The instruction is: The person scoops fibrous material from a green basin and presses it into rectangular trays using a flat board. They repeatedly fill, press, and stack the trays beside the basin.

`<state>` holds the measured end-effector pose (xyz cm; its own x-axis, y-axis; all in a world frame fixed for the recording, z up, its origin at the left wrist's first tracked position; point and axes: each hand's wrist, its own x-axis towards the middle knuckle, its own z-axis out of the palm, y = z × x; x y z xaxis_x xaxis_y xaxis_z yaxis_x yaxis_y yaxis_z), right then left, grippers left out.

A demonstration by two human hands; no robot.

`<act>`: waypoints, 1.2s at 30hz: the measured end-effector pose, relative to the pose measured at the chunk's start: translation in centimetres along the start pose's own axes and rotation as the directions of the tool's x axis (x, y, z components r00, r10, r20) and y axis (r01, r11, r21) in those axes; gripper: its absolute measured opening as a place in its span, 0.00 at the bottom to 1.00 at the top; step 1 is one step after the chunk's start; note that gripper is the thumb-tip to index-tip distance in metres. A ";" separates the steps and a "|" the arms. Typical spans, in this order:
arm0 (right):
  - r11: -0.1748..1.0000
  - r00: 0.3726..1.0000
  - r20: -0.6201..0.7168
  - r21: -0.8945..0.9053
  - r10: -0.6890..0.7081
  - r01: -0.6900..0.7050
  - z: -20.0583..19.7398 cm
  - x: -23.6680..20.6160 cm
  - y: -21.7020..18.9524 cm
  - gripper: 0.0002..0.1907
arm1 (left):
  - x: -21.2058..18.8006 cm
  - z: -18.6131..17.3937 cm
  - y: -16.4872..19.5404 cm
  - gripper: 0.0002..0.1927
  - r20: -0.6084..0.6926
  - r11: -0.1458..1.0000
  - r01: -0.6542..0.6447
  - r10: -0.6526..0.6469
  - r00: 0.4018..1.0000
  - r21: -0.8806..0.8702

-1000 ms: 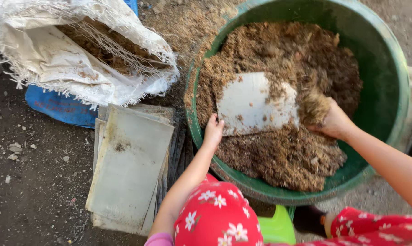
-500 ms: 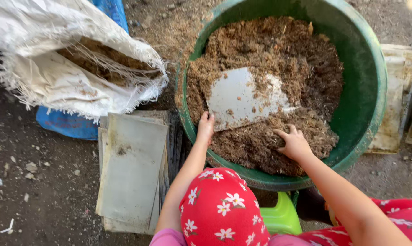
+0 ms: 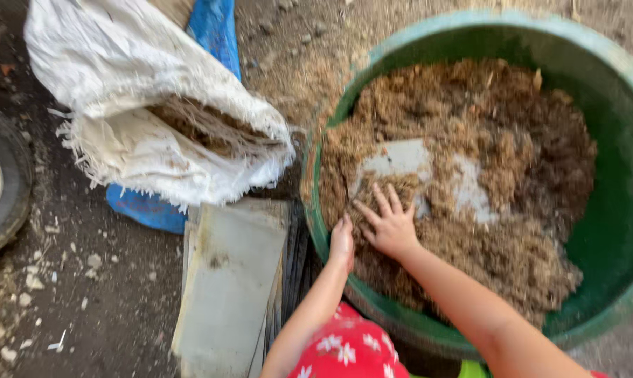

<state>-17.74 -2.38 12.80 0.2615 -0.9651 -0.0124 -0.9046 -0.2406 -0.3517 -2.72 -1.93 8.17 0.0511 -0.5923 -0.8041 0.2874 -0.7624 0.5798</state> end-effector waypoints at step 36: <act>0.733 0.714 -0.174 0.087 0.678 -0.675 -2.0 3.7 25.7 0.30 | 2.7 0.5 -0.6 0.40 -0.099 0.932 -0.090 0.132 0.986 0.350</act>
<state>-40.68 -12.32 5.61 -0.4853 -0.8703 -0.0842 -0.8101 0.4837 -0.3313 -3.27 -3.25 5.70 0.1832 -0.6592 -0.7293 -0.0716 -0.7488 0.6589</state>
